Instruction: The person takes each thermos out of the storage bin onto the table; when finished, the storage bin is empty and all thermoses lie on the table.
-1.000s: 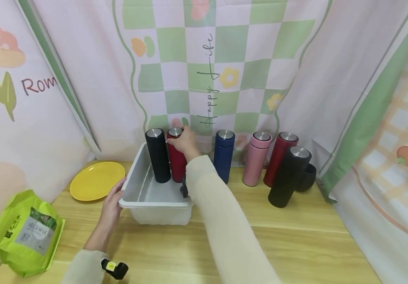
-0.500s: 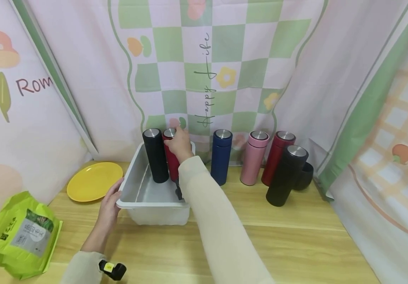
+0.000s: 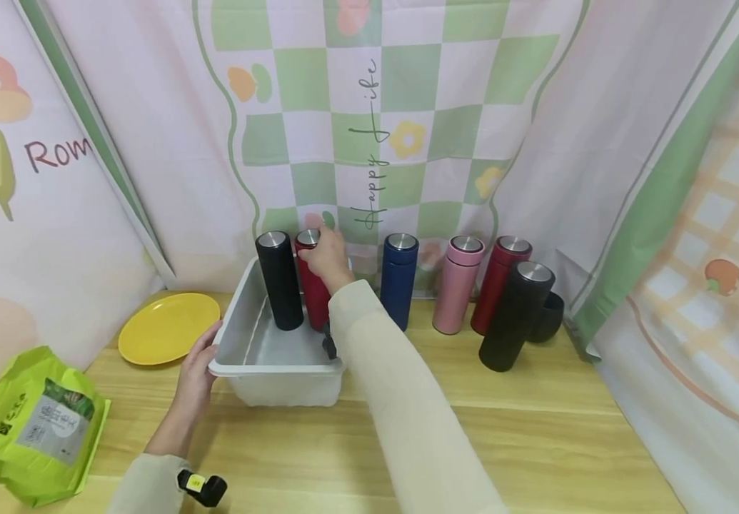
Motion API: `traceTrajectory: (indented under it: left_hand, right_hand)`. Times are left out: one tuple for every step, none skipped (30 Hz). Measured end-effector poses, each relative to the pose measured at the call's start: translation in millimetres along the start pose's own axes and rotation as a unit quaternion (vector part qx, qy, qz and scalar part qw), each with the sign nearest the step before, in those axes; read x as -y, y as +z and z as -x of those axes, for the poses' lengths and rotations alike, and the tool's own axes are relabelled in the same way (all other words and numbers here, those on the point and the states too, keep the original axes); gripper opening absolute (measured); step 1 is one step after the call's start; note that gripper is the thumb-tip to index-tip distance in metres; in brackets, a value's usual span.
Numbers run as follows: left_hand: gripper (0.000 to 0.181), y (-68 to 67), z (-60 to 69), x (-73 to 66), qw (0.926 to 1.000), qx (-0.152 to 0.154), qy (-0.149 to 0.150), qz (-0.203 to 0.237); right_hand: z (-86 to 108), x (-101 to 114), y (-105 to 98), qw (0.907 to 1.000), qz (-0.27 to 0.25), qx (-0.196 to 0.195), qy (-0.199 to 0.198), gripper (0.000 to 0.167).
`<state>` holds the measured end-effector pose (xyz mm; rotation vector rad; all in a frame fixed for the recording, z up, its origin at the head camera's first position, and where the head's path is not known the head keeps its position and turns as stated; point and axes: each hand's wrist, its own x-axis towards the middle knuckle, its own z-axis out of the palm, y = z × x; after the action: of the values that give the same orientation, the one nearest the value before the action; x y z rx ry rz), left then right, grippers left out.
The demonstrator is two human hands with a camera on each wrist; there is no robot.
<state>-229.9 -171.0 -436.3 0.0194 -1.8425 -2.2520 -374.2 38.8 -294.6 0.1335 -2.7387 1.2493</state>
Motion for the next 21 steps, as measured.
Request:
traceTrajectory:
  left_hand:
    - [0.049, -0.3, -0.2, 0.1, 1.0000, -0.001, 0.000, -0.001]
    - [0.049, -0.6, -0.4, 0.0, 1.0000, -0.001, 0.000, -0.002]
    - [0.049, -0.9, -0.6, 0.1, 1.0000, -0.001, 0.000, -0.001]
    - [0.049, -1.4, -0.8, 0.4, 1.0000, -0.001, 0.000, -0.003]
    - [0.049, -1.7, -1.0, 0.6, 1.0000, 0.001, 0.000, -0.004]
    - [0.049, -1.9, -1.0, 0.5, 1.0000, 0.002, 0.000, -0.007]
    - [0.049, -2.1, -1.1, 0.5, 1.0000, 0.002, -0.002, -0.008]
    - [0.049, -2.2, -1.2, 0.5, 1.0000, 0.003, -0.003, -0.009]
    - [0.049, -2.3, -1.1, 0.4, 0.9999, 0.004, -0.003, -0.010]
    - [0.049, -2.3, -1.0, 0.2, 0.9999, 0.004, -0.004, -0.012]
    - [0.049, -2.2, -0.7, -0.3, 0.9999, 0.004, -0.005, -0.013]
    - [0.049, -2.1, -0.4, -0.9, 0.9999, 0.004, -0.006, -0.014]
    - [0.049, -2.1, -0.3, -1.3, 0.9998, 0.005, -0.007, -0.015]
    - [0.050, -2.0, 0.0, -1.9, 0.9998, 0.007, -0.007, -0.017]
    - [0.050, -1.9, 0.2, -2.5, 0.9998, 0.008, -0.008, -0.018]
    - [0.050, -1.8, 0.3, -2.9, 0.9997, 0.010, -0.009, -0.018]
    - [0.050, -1.7, 0.4, -3.3, 0.9997, 0.011, -0.009, -0.018]
    - [0.050, -1.5, 0.5, -3.5, 0.9997, 0.012, -0.010, -0.017]
    - [0.050, -1.4, 0.6, -3.6, 0.9997, 0.013, -0.011, -0.017]
    - [0.050, -1.3, 0.8, -3.4, 0.9997, 0.013, -0.012, -0.016]
    - [0.050, -1.3, 0.9, -3.1, 0.9997, 0.013, -0.014, -0.016]
  right_hand:
    - [0.0, 0.8, -1.9, 1.0000, 0.002, 0.000, -0.003, 0.071]
    - [-0.1, 1.7, -3.8, 1.0000, 0.004, -0.001, -0.006, 0.071]
    - [-0.2, 2.7, -5.9, 0.9999, 0.005, -0.003, -0.010, 0.070]
    - [-0.1, 3.7, -8.2, 0.9999, 0.008, -0.006, -0.014, 0.070]
    - [-0.4, 4.7, -10.6, 0.9997, 0.010, -0.010, -0.019, 0.070]
    - [-0.2, 5.7, -13.3, 0.9996, 0.011, -0.014, -0.023, 0.070]
    - [0.2, 6.9, -16.2, 0.9994, 0.010, -0.016, -0.028, 0.069]
    - [0.7, 8.0, -19.2, 0.9993, 0.011, -0.018, -0.032, 0.068]
    - [1.5, 9.2, -22.5, 0.9992, 0.011, -0.018, -0.035, 0.068]
    - [2.4, 10.4, -25.8, 0.9990, 0.012, -0.020, -0.039, 0.067]
    - [3.6, 11.7, -29.2, 0.9989, 0.010, -0.020, -0.041, 0.067]
    - [5.1, 13.3, -32.5, 0.9988, 0.010, -0.022, -0.044, 0.066]
    - [6.5, 15.0, -35.9, 0.9986, 0.010, -0.024, -0.047, 0.066]
    - [7.8, 16.7, -39.2, 0.9985, 0.009, -0.027, -0.048, 0.066]
    - [9.1, 18.5, -42.4, 0.9984, 0.006, -0.030, -0.048, 0.065]
    - [10.3, 20.4, -45.5, 0.9982, 0.002, -0.033, -0.050, 0.065]
    - [11.5, 22.4, -48.4, 0.9982, -0.006, -0.035, -0.049, 0.065]
    - [12.5, 24.2, -51.1, 0.9981, -0.014, -0.035, -0.048, 0.065]
    - [13.4, 26.0, -53.7, 0.9979, -0.021, -0.036, -0.050, 0.065]
    - [14.4, 28.0, -56.4, 0.9977, -0.029, -0.036, -0.050, 0.065]
    - [15.5, 30.0, -59.3, 0.9976, -0.036, -0.034, -0.049, 0.065]
